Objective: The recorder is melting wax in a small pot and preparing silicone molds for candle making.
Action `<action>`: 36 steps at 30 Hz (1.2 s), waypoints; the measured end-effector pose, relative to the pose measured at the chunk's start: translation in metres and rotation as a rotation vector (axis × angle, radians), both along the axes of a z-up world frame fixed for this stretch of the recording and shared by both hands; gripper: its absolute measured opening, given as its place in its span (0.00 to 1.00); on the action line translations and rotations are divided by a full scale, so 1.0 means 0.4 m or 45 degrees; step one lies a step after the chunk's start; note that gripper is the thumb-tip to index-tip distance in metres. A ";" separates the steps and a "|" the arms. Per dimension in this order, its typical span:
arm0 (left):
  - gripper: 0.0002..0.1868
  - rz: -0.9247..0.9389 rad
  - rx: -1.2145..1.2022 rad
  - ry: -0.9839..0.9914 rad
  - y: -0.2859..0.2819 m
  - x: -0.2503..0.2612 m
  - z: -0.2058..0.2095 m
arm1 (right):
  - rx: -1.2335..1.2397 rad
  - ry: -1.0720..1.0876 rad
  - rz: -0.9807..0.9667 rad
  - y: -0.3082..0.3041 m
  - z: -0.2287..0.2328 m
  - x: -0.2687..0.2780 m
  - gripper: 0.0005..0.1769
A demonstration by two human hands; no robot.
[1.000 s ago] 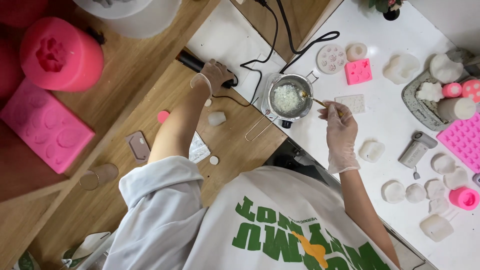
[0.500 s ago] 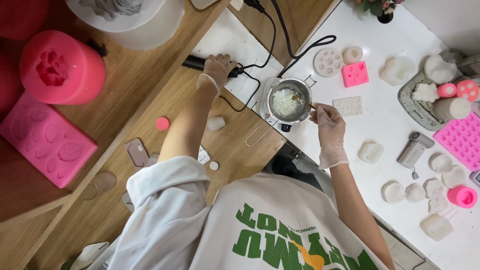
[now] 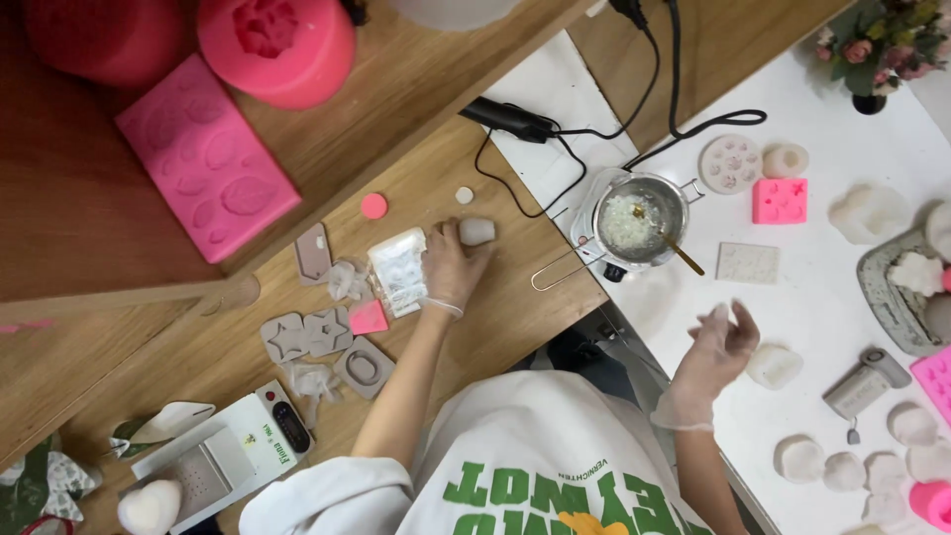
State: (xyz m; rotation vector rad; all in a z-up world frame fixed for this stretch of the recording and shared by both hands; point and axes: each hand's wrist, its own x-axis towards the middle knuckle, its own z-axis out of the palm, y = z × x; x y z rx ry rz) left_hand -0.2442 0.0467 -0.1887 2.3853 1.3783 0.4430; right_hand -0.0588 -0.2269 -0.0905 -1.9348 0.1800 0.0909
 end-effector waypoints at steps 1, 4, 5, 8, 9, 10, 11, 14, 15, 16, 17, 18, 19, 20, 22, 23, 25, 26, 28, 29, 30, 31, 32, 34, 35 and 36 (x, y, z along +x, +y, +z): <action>0.43 0.017 0.005 0.003 0.002 0.008 0.041 | 0.005 0.003 0.017 -0.005 0.003 -0.045 0.12; 0.48 -0.097 -0.305 0.328 -0.004 0.026 0.107 | 0.041 -0.077 0.361 -0.021 -0.049 -0.162 0.11; 0.39 -0.121 -0.223 0.304 -0.004 0.028 0.091 | -0.076 -0.268 0.596 -0.015 -0.112 -0.191 0.06; 0.30 -0.164 -0.143 0.367 0.014 0.038 0.014 | -0.180 -0.282 1.094 0.062 -0.155 -0.242 0.06; 0.31 -0.200 -0.137 0.455 0.027 0.043 -0.017 | -0.168 -0.097 1.332 0.102 -0.148 -0.251 0.09; 0.31 -0.179 -0.145 0.455 0.035 0.043 -0.052 | -0.171 -0.096 1.353 0.128 -0.169 -0.236 0.09; 0.31 -0.226 -0.094 0.489 0.044 0.043 -0.087 | -0.164 -0.095 1.395 0.154 -0.190 -0.222 0.10; 0.29 -0.141 -0.050 0.470 0.068 0.010 -0.038 | -0.201 -0.203 1.425 0.236 -0.207 -0.208 0.09; 0.27 -0.027 -0.059 0.407 0.075 0.001 0.004 | -0.255 -0.313 1.395 0.262 -0.205 -0.203 0.07; 0.27 -0.026 -0.060 0.405 0.111 -0.013 -0.010 | -0.256 -0.313 1.396 0.274 -0.187 -0.195 0.07; 0.27 0.147 -0.047 0.283 0.147 -0.027 -0.024 | -0.241 -0.417 1.415 0.285 -0.170 -0.187 0.10; 0.27 0.314 -0.040 0.160 0.175 -0.040 -0.040 | -0.232 -0.517 1.430 0.288 -0.153 -0.181 0.15; 0.27 0.310 -0.048 0.160 0.205 -0.043 -0.042 | -0.240 -0.514 1.428 0.267 -0.179 -0.169 0.15; 0.28 0.321 -0.091 0.226 0.239 -0.051 -0.041 | -0.256 -0.582 1.433 0.249 -0.205 -0.162 0.19; 0.30 0.327 -0.140 0.294 0.290 -0.054 -0.046 | -0.277 -0.645 1.436 0.208 -0.237 -0.150 0.23; 0.31 0.254 -0.143 0.335 0.307 -0.051 -0.052 | -0.312 -0.712 1.419 0.186 -0.242 -0.146 0.24; 0.33 0.179 -0.152 0.376 0.317 -0.036 -0.046 | -0.351 -0.774 1.402 0.145 -0.250 -0.140 0.26; 0.37 0.186 -0.107 0.511 0.310 -0.024 -0.036 | -0.443 -0.738 1.401 0.126 -0.254 -0.138 0.28; 0.42 0.189 -0.067 0.650 0.274 0.006 0.012 | -0.538 -0.692 1.401 0.104 -0.261 -0.136 0.31; 0.33 0.168 0.174 0.672 0.246 0.023 0.049 | -0.587 -0.718 1.393 0.101 -0.264 -0.136 0.33; 0.24 0.146 0.415 0.691 0.217 0.038 0.085 | -0.635 -0.743 1.387 0.097 -0.268 -0.137 0.35; 0.24 0.144 0.407 0.698 0.206 0.042 0.073 | -0.639 -0.734 1.391 0.101 -0.280 -0.144 0.35; 0.19 -0.114 0.484 0.484 0.196 0.048 0.060 | -0.681 -0.729 1.407 0.107 -0.293 -0.148 0.37; 0.15 -0.369 0.548 0.264 0.195 0.067 0.002 | -0.729 -0.722 1.425 0.127 -0.315 -0.165 0.39; 0.16 -0.306 0.203 0.368 0.203 0.082 -0.042 | -0.780 -0.750 1.419 0.140 -0.325 -0.177 0.41; 0.19 -0.242 -0.144 0.470 0.209 0.094 -0.087 | -0.831 -0.774 1.414 0.152 -0.334 -0.192 0.43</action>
